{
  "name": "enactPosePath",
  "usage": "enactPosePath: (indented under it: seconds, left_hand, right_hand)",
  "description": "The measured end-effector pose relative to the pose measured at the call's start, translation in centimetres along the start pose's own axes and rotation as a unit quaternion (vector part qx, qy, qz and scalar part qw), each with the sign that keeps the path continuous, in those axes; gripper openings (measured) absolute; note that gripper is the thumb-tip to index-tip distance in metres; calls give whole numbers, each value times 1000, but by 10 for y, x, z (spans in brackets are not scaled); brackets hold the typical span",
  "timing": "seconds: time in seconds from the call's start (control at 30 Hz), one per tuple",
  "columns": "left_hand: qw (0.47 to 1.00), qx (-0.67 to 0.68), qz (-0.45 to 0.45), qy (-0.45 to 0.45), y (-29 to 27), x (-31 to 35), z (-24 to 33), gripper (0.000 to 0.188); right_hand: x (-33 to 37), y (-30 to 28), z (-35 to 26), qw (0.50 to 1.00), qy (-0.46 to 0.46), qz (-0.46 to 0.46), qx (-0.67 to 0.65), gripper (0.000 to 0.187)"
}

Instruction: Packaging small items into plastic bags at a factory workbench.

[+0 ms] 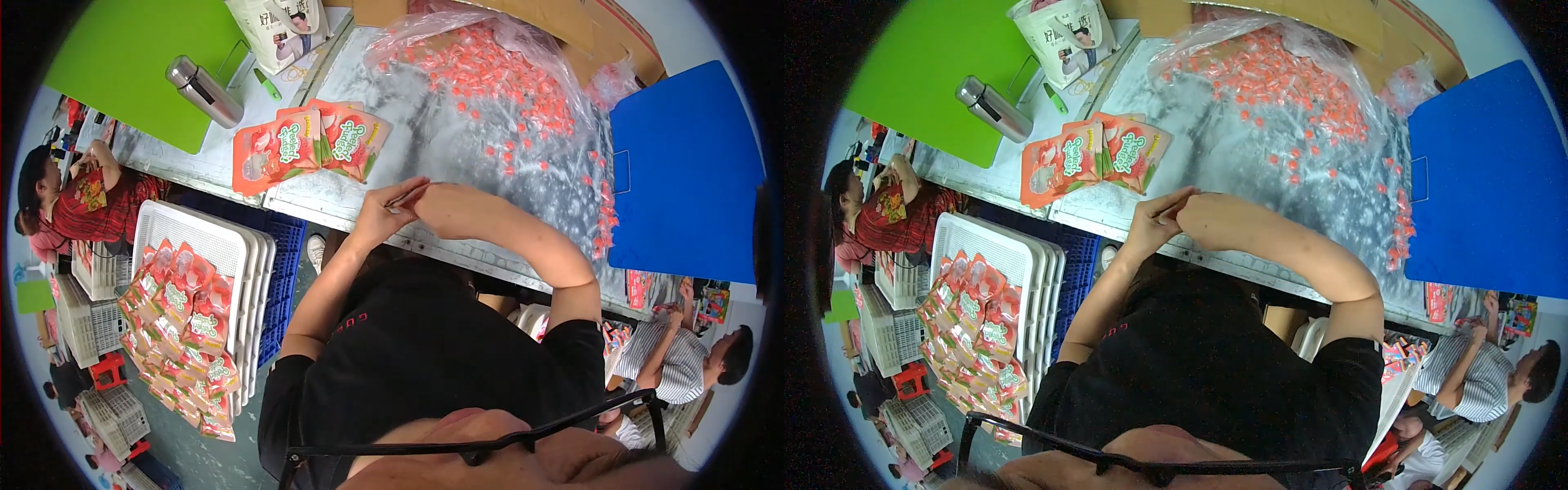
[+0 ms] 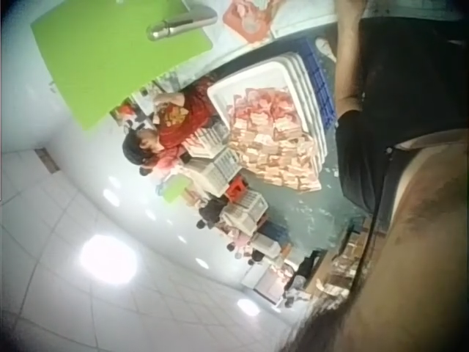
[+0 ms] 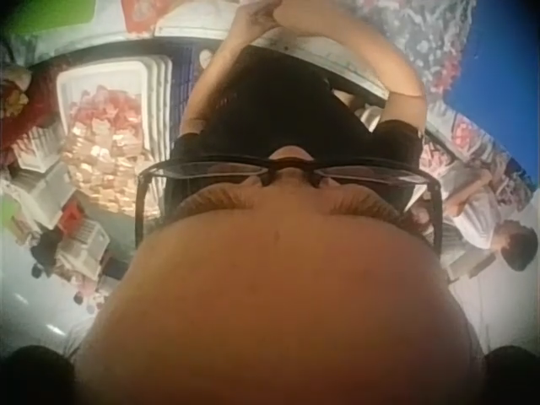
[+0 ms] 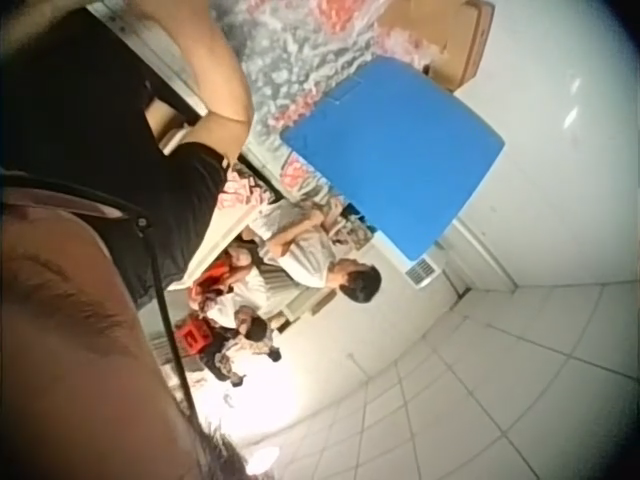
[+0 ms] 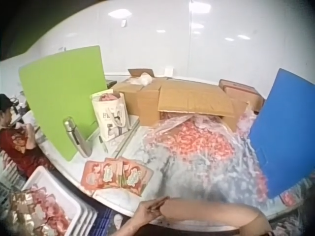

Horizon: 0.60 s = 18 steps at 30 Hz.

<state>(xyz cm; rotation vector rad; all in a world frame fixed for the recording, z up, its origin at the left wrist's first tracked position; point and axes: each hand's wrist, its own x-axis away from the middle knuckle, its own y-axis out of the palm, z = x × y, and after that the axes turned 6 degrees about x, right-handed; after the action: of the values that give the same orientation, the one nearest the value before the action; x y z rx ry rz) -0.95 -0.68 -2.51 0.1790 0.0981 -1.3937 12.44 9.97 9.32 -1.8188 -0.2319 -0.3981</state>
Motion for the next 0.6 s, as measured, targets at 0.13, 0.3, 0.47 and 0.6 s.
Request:
enactPosePath:
  seconds: [0.13, 0.3, 0.47, 0.6]
  left_hand:
    - [999, -7, 43, -32, 0, 1, 15, 45]
    - [998, 41, 38, -11, 9, 1, 16, 40]
    - [994, 85, 71, -5, 4, 0, 19, 29]
    - [983, 124, 132, -22, -5, 5, 16, 22]
  right_hand:
    - [24, -13, -8, 958, -52, 271, -73, 15]
    - [10, -26, -6, 993, 101, -59, 27, 15]
    - [23, -23, -12, 972, 25, 228, -40, 20]
    - [29, -10, 12, 863, 87, 494, -62, 35]
